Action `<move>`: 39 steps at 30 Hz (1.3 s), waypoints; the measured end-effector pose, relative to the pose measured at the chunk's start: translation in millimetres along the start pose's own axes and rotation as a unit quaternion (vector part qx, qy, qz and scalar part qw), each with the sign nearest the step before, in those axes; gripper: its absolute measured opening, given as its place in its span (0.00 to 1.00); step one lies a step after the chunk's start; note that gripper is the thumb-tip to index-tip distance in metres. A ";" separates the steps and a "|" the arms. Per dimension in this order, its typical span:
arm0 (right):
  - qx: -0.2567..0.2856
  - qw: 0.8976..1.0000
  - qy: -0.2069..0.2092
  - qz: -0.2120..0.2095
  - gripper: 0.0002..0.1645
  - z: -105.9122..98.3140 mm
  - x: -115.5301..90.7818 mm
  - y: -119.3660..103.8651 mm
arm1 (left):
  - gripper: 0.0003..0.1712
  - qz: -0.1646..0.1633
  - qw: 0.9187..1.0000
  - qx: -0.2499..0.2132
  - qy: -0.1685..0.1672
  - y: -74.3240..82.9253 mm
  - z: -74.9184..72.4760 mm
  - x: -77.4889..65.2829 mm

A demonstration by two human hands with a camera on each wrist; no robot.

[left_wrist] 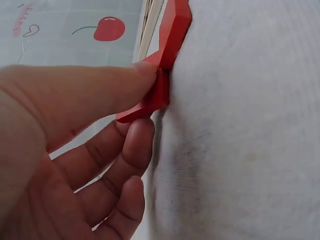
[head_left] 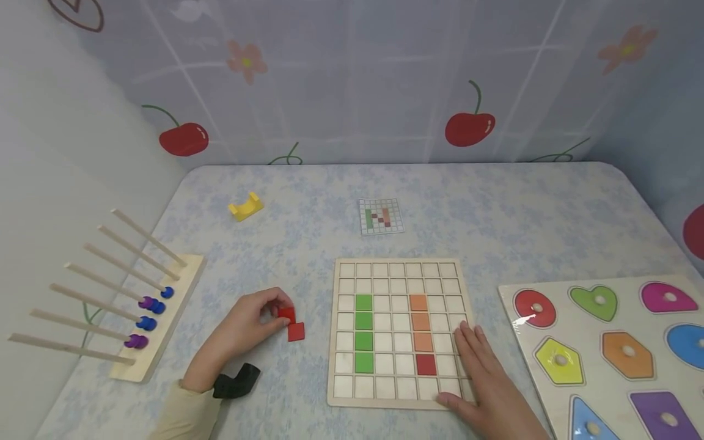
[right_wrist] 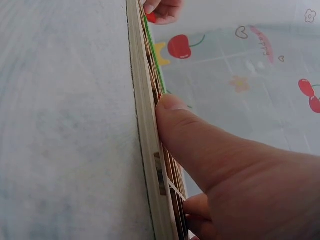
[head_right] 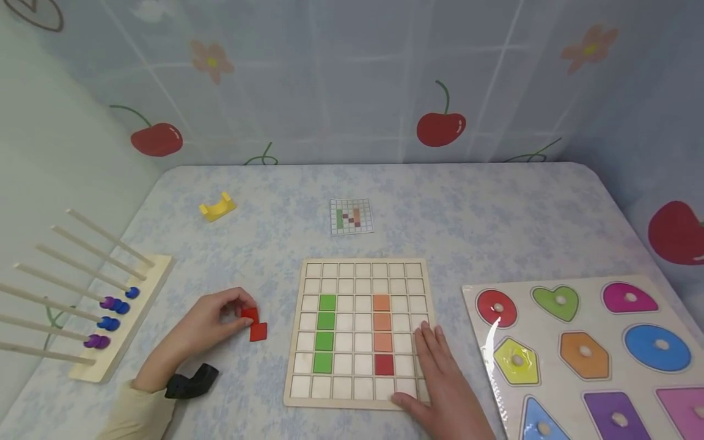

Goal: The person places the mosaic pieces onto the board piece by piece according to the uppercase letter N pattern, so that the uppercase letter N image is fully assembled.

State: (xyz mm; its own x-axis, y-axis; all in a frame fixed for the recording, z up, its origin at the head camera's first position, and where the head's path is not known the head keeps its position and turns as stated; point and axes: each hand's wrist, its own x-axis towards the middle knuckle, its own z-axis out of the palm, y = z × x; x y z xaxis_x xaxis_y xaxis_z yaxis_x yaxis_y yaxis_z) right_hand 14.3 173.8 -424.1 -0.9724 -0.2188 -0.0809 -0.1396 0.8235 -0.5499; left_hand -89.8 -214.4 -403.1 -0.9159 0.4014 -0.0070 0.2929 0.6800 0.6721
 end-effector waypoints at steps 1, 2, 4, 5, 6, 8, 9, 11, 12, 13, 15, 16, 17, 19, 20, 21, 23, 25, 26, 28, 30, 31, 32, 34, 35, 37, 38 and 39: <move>0.002 1.000 -0.003 0.002 0.63 -0.3 0.3 -0.1 | 0.11 -0.005 1.000 -0.002 0.002 1.5 -0.6 0.2; 0.004 1.000 -0.006 0.003 0.63 -0.8 0.8 -0.5 | 0.11 -0.008 1.000 -0.005 0.007 3.4 -1.5 0.7; 0.002 1.000 -0.009 0.004 0.63 -1.2 1.7 -0.4 | 0.11 -0.008 1.000 -0.016 0.017 8.2 -3.4 3.1; -0.001 1.000 -0.009 0.004 0.63 -1.3 2.1 -0.4 | 0.10 -0.004 0.999 -0.026 0.023 11.1 -4.4 4.9; -0.001 1.000 -0.008 0.004 0.63 -1.4 2.6 -0.5 | 0.10 -0.001 0.999 -0.035 0.028 14.4 -5.4 7.0; 0.000 1.000 -0.008 0.005 0.63 -1.7 3.3 -1.2 | 0.09 0.013 0.998 -0.057 0.034 21.5 -6.9 11.7; -0.001 1.000 -0.008 0.005 0.63 -1.6 3.5 -1.3 | 0.09 0.019 0.997 -0.072 0.034 25.2 -7.2 14.3; -0.001 1.000 -0.010 0.007 0.64 -1.3 3.5 -1.4 | 0.07 0.027 0.994 -0.103 0.028 33.1 -6.9 19.4; 0.000 1.000 -0.011 0.009 0.64 -1.3 3.5 -1.7 | 0.07 0.029 0.992 -0.117 0.024 36.9 -6.2 22.2; 0.000 1.000 -0.012 0.010 0.64 -1.1 3.4 -1.5 | 0.06 0.033 0.991 -0.132 0.018 40.6 -5.0 25.3; -0.004 1.000 -0.013 0.013 0.65 -0.8 2.8 -1.3 | 0.05 0.037 0.986 -0.159 0.007 48.3 -1.1 32.3; -0.004 1.000 -0.013 0.014 0.65 -0.7 2.5 -1.2 | 0.05 0.041 0.985 -0.170 0.000 52.4 1.5 36.2; -0.002 1.000 -0.011 0.014 0.65 -0.5 2.2 -1.3 | 0.05 0.045 0.983 -0.180 -0.006 56.4 4.4 40.2; -0.003 1.000 -0.007 0.014 0.64 0.0 1.2 -1.1 | 0.05 0.056 0.979 -0.194 -0.021 65.8 11.1 48.3; 0.000 1.000 -0.004 0.011 0.64 0.3 0.8 -1.0 | 0.05 0.062 0.978 -0.199 -0.029 70.6 14.8 52.3; 0.003 1.000 0.000 0.009 0.63 0.7 0.5 -1.0 | 0.05 0.069 0.976 -0.202 -0.038 75.1 18.9 56.4; 0.009 1.000 0.004 0.005 0.62 1.1 0.0 -1.2 | 0.05 0.086 0.973 -0.207 -0.056 83.3 27.6 63.9; 0.010 1.000 0.006 0.004 0.62 0.9 0.0 -1.4 | 0.05 0.104 0.970 -0.208 -0.073 89.7 36.5 70.4; 0.012 1.000 0.005 0.004 0.62 0.5 0.3 -1.9 | 0.05 0.110 0.969 -0.206 -0.080 91.9 41.0 73.2; 0.012 1.000 0.002 0.008 0.62 -0.6 0.9 -2.6 | 0.05 0.116 0.969 -0.200 -0.092 95.3 49.8 77.5; 0.011 1.000 -0.002 0.011 0.63 -1.6 1.3 -3.1 | 0.06 0.114 0.969 -0.192 -0.102 96.9 58.5 80.1; 0.009 1.000 -0.003 0.012 0.63 -1.9 1.5 -3.2 | 0.06 0.111 0.970 -0.189 -0.105 97.9 62.4 80.5; 0.011 1.000 -0.004 0.012 0.63 -2.1 1.5 -3.3 | 0.06 0.107 0.970 -0.187 -0.110 98.3 66.6 80.7; 0.009 1.000 -0.004 0.013 0.63 -2.3 1.3 -3.6 | 0.06 0.098 0.972 -0.181 -0.117 99.9 74.0 79.7; 0.006 1.000 -0.002 0.012 0.63 -2.2 1.0 -3.4 | 0.06 0.095 0.972 -0.178 -0.122 100.6 77.3 78.7; 0.005 1.000 0.001 0.011 0.62 -2.1 0.4 -3.4 | 0.05 0.093 0.973 -0.168 -0.127 102.8 82.7 76.3; 0.005 1.000 0.002 0.011 0.62 -2.0 0.2 -3.4 | 0.05 0.092 0.974 -0.159 -0.129 103.7 85.1 75.0; 0.005 1.000 0.002 0.011 0.62 -2.0 0.0 -3.4 | 0.05 0.094 0.976 -0.149 -0.129 104.7 86.9 73.6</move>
State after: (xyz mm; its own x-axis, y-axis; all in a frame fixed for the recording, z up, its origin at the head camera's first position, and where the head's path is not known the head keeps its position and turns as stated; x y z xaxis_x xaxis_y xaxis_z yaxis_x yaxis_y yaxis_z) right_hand 14.3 172.1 -420.6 -0.9757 -0.1996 -0.0898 -0.1170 0.8224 -0.5567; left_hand -102.8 -60.4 -397.6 -0.7431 0.6687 -0.0237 0.3199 0.3862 0.8651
